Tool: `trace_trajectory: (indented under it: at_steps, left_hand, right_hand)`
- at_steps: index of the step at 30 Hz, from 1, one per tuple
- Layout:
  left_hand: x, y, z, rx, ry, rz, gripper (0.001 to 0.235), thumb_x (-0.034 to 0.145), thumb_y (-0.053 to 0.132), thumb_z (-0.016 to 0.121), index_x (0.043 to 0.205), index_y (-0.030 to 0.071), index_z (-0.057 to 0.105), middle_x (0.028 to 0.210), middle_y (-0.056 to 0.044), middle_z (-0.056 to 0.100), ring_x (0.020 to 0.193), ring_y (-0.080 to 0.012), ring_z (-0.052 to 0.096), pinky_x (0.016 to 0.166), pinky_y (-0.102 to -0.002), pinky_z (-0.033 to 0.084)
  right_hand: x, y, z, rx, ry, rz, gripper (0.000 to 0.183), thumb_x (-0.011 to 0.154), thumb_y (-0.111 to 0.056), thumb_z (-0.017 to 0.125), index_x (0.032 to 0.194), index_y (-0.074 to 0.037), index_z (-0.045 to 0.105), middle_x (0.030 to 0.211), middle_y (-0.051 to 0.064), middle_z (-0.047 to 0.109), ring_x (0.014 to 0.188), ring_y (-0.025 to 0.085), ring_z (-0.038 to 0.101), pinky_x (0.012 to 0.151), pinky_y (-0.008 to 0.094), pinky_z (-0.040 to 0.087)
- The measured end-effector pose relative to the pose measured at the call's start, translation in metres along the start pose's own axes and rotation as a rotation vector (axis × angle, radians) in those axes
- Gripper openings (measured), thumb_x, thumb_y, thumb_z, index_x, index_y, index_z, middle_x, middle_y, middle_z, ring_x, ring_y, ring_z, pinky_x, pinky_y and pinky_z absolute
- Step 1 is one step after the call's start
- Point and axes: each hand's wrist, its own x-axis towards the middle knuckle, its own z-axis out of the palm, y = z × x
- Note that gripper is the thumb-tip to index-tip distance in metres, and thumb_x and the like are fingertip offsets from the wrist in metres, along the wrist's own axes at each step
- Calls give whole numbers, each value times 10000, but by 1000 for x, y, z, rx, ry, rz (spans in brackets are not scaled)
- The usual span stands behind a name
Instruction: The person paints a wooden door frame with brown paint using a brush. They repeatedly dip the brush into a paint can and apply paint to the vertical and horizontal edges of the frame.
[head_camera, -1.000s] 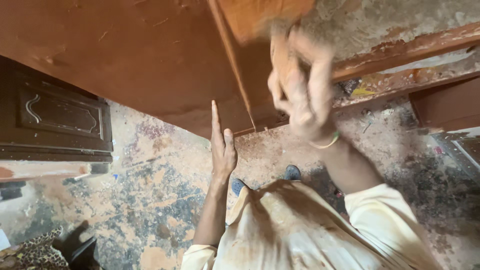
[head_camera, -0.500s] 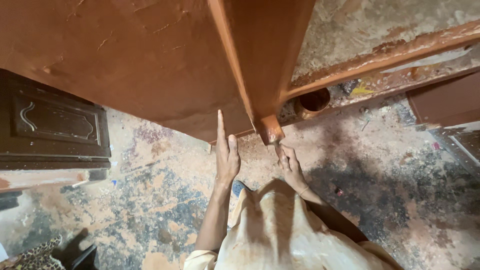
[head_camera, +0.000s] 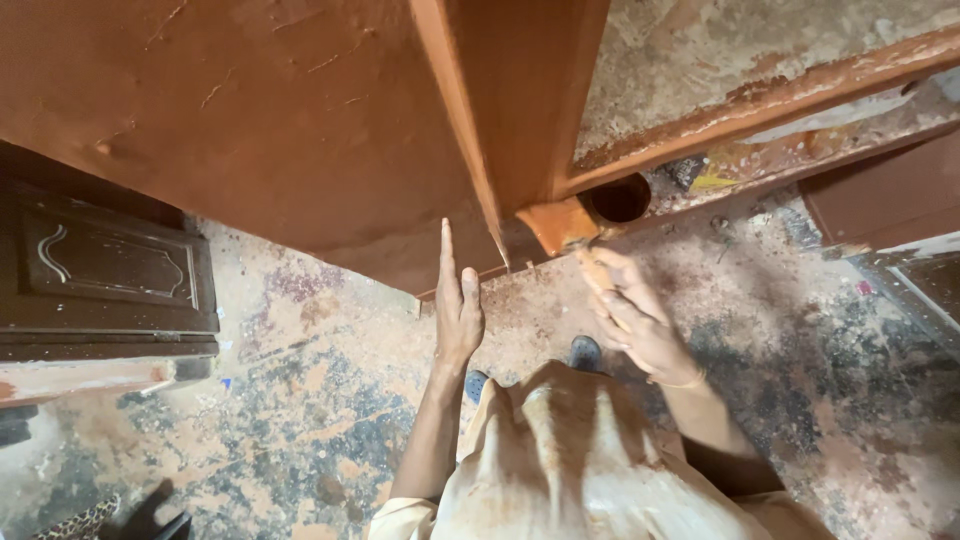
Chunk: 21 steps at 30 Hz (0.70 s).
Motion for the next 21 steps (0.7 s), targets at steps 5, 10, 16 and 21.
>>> trace_trajectory:
  at_steps: [5,10,16,21]
  left_hand:
    - [-2,-1,-3,-27,-1,0,732,1101,456,339,1638,-16,182,1731,-198,199,1617,-319,187,1309,-409,152]
    - [-1,2,0,-35,-10,3,740,1098,469,336,1637,-16,190,1730,-200,200,1617,-323,184,1308,-408,151]
    - [4,4,3,-28,-12,21,743,1101,479,334,1641,-12,188,1730,-201,210,1621,-332,190,1314,-412,150]
    - [4,0,7,-6,-9,-20,730,1098,478,322,1642,8,192,1726,-201,216,1610,-342,200,1307,-426,161]
  right_hand:
    - [-7,-99,25,-3,-292,-284,404,1103,-57,385,1503,1,376,833,20,529,514,39,392,405,167,381]
    - [-19,-184,61,-162,-159,-514,428,1056,-109,507,1459,-21,392,1021,107,561,514,22,436,416,187,412]
    - [13,-201,84,-175,-63,-646,457,1013,-2,530,1442,-46,377,861,38,591,460,37,479,403,186,417]
    - [86,-85,57,-623,-72,-1033,359,1033,95,509,1365,-4,414,807,-20,253,653,113,273,668,317,408]
